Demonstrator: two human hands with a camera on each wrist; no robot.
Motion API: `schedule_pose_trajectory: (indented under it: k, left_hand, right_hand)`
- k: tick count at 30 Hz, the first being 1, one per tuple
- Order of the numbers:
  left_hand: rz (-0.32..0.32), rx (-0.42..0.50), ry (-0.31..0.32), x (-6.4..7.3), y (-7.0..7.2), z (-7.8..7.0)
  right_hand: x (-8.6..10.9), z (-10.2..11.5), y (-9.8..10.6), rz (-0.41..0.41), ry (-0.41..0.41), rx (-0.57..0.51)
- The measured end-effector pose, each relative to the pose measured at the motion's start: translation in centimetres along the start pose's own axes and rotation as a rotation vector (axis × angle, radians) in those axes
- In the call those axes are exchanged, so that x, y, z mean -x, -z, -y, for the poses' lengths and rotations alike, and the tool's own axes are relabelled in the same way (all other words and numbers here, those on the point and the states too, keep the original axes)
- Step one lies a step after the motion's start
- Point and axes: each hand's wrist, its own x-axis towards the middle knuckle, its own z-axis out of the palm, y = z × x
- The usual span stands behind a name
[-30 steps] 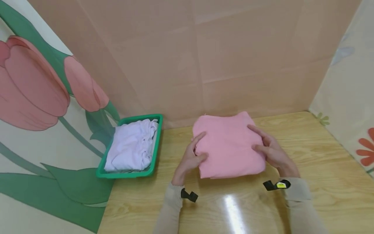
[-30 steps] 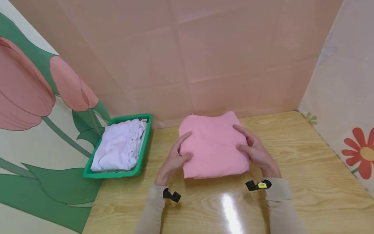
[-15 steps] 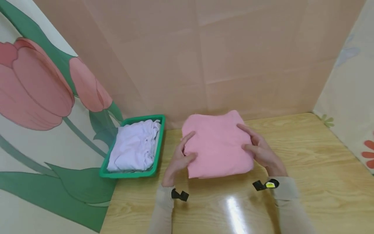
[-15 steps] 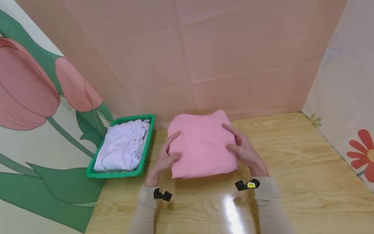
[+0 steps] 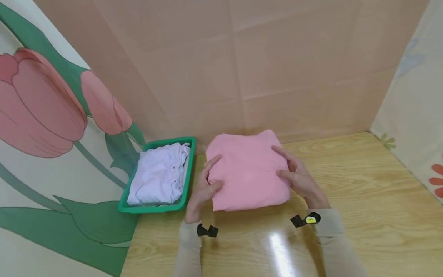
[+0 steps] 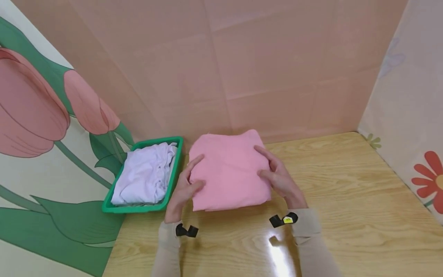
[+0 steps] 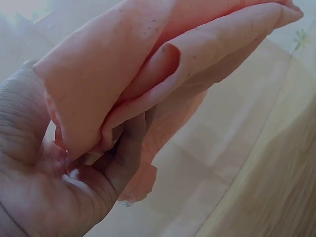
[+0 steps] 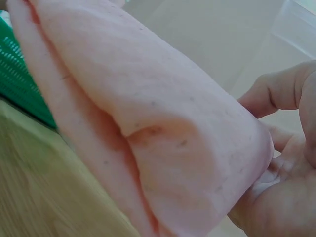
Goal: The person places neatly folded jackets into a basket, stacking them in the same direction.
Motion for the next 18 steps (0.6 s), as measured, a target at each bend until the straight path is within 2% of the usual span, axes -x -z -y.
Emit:
schedule_pose_trajectory:
  k: [5,9,13,18]
  left_hand:
    - [-0.030,-0.003,-0.024,0.2,0.9,0.1]
    - [-0.039,-0.034,-0.033,0.2,1.3,0.2]
    - [-0.079,-0.052,-0.036,0.2,1.5,0.1]
    - [-0.104,-0.046,-0.044,0.5,2.1,-0.1]
  right_hand:
    - [-0.3,-0.4,-1.0,-0.012,-0.007,-0.009]
    - [-0.5,-0.8,-1.5,-0.010,0.010,-0.040]
    - [-0.8,-1.2,-1.9,-0.018,0.028,-0.067]
    - [-1.1,-1.8,-2.6,-0.010,0.046,-0.089]
